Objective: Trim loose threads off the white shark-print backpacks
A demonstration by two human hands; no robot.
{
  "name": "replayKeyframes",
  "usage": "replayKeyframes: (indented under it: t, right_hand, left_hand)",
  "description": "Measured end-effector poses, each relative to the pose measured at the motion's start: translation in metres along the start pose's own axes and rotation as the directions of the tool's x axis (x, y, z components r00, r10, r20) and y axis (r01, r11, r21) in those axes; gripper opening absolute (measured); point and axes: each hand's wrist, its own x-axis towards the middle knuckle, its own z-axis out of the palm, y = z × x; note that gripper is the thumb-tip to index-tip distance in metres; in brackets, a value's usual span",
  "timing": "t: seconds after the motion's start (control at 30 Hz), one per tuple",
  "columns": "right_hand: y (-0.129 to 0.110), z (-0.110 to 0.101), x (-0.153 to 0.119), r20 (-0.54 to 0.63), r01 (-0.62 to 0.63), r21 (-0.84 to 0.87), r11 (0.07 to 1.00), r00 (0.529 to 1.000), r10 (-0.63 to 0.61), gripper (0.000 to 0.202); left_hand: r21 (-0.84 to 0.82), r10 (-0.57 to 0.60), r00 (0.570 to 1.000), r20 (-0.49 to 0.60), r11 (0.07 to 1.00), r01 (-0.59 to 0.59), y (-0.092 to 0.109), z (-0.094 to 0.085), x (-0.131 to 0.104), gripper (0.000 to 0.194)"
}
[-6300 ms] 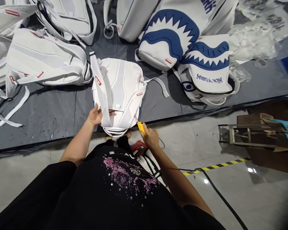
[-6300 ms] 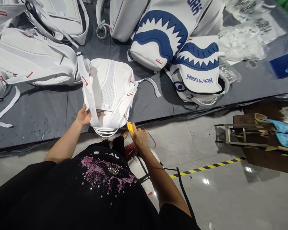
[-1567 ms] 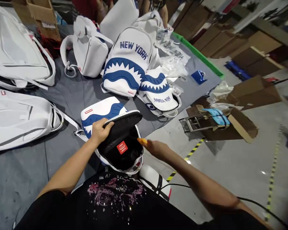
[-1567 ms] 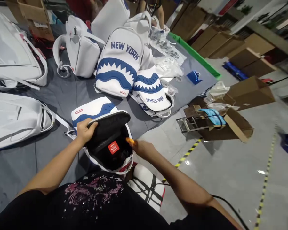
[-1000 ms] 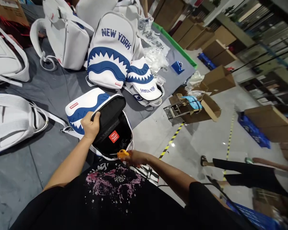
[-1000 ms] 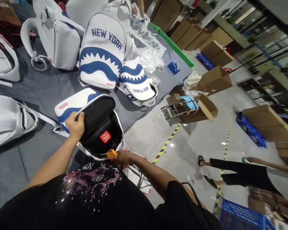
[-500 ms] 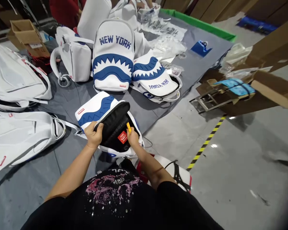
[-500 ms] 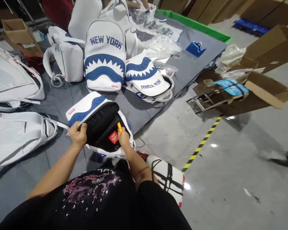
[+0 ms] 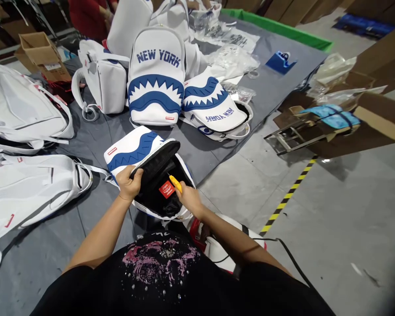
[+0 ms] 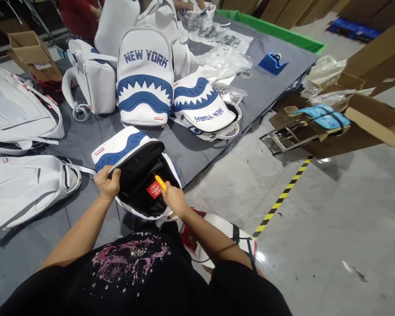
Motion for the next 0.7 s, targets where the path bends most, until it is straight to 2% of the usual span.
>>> replayKeyframes:
  t: [0.07,0.13,0.2,0.3,0.37,0.47,0.57,0.7]
  right_hand:
    - [0.014,-0.015,-0.024,0.03,-0.036,-0.008,0.999,0.999,0.036,0.032]
    - [0.028,-0.024,-0.044,0.027,-0.113,0.063,0.992,0.993,0.111,0.028]
    - [0.033,-0.024,-0.049,0.002,-0.177,0.328,0.928,0.982,0.187,0.026]
    - [0.015,-0.01,-0.025,0.077,-0.169,0.714,0.68,0.983,0.165,0.029]
    - [-0.006,0.002,0.003,0.152,-0.161,0.801,0.576,0.986,0.065,0.034]
    - [-0.029,0.014,0.037,0.203,-0.146,0.857,0.494,0.977,-0.063,0.039]
    - [-0.027,0.008,0.049,0.252,-0.152,0.869,0.471,0.955,-0.158,0.042]
    - [-0.002,-0.026,0.054,0.338,-0.182,0.818,0.546,0.92,-0.2,0.036]
  left_hand:
    - [-0.021,0.02,1.0,0.0,1.0,-0.02,-0.001,-0.001,-0.001,0.053]
    - [-0.061,0.059,0.998,0.02,0.996,-0.057,0.0,0.0,-0.002,0.05]
    - [-0.106,0.098,0.995,0.036,0.99,-0.094,0.002,0.001,-0.003,0.048]
    - [-0.146,0.121,0.991,0.049,0.983,-0.113,0.006,0.004,-0.003,0.049]
    - [-0.147,0.114,0.99,0.086,0.984,-0.101,0.007,0.005,-0.003,0.051]
    - [-0.13,0.1,0.988,0.119,0.988,-0.085,0.005,0.003,-0.003,0.052]
    - [-0.13,0.082,0.99,0.113,0.989,-0.067,0.0,-0.001,-0.003,0.053]
    - [-0.124,0.005,0.991,0.136,0.992,0.012,-0.006,0.0,-0.001,0.056]
